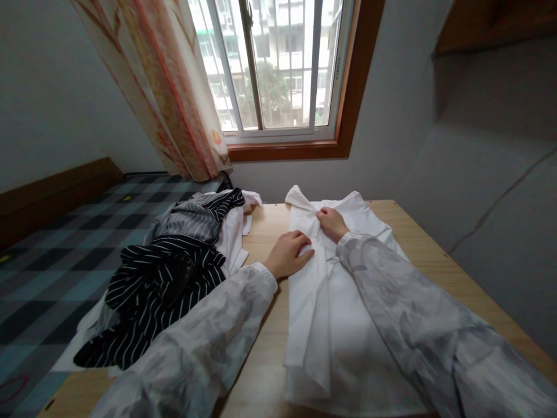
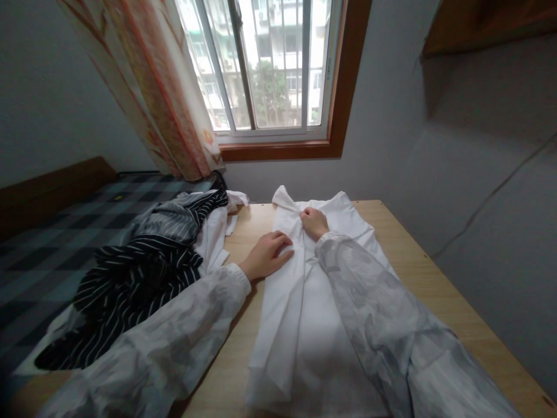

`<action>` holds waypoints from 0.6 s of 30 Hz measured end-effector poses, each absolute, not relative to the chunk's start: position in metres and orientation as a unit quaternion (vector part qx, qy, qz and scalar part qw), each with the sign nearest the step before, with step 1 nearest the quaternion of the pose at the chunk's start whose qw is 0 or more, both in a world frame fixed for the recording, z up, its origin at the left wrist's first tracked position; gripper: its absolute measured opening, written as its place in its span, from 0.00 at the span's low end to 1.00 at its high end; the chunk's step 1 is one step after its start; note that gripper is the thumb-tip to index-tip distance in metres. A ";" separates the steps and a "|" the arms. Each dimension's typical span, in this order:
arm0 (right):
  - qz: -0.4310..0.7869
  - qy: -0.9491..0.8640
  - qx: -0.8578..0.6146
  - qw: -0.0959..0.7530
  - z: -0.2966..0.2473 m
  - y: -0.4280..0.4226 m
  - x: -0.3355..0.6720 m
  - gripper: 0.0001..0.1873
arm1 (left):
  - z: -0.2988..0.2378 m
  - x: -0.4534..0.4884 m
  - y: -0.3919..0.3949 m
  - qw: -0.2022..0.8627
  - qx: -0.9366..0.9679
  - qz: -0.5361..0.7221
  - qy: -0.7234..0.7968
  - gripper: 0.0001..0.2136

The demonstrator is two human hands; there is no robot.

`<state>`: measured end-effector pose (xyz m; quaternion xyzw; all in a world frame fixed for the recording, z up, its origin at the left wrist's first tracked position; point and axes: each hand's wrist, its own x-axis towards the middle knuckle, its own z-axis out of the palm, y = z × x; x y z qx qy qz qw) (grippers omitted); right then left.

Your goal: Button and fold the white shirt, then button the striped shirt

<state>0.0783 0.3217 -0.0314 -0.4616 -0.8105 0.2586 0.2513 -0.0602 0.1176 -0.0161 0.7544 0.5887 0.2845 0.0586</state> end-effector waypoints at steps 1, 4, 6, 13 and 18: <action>0.240 -0.815 -0.468 0.243 -0.032 0.322 0.081 0.13 | -0.017 -0.060 0.115 0.052 0.762 0.275 0.584 0.12; 0.184 -0.836 -0.471 0.212 -0.030 0.324 0.082 0.10 | -0.019 -0.060 0.111 0.037 0.776 0.255 0.576 0.17; 0.176 -0.847 -0.458 0.205 -0.026 0.329 0.075 0.15 | -0.021 -0.060 0.109 0.042 0.779 0.252 0.573 0.20; 0.186 -0.868 -0.405 0.218 -0.022 0.342 0.031 0.41 | -0.024 -0.059 0.107 0.059 0.742 0.299 0.597 0.13; 0.203 -0.841 -0.434 0.252 -0.023 0.346 0.005 0.25 | -0.027 -0.065 0.106 0.086 0.680 0.357 0.635 0.11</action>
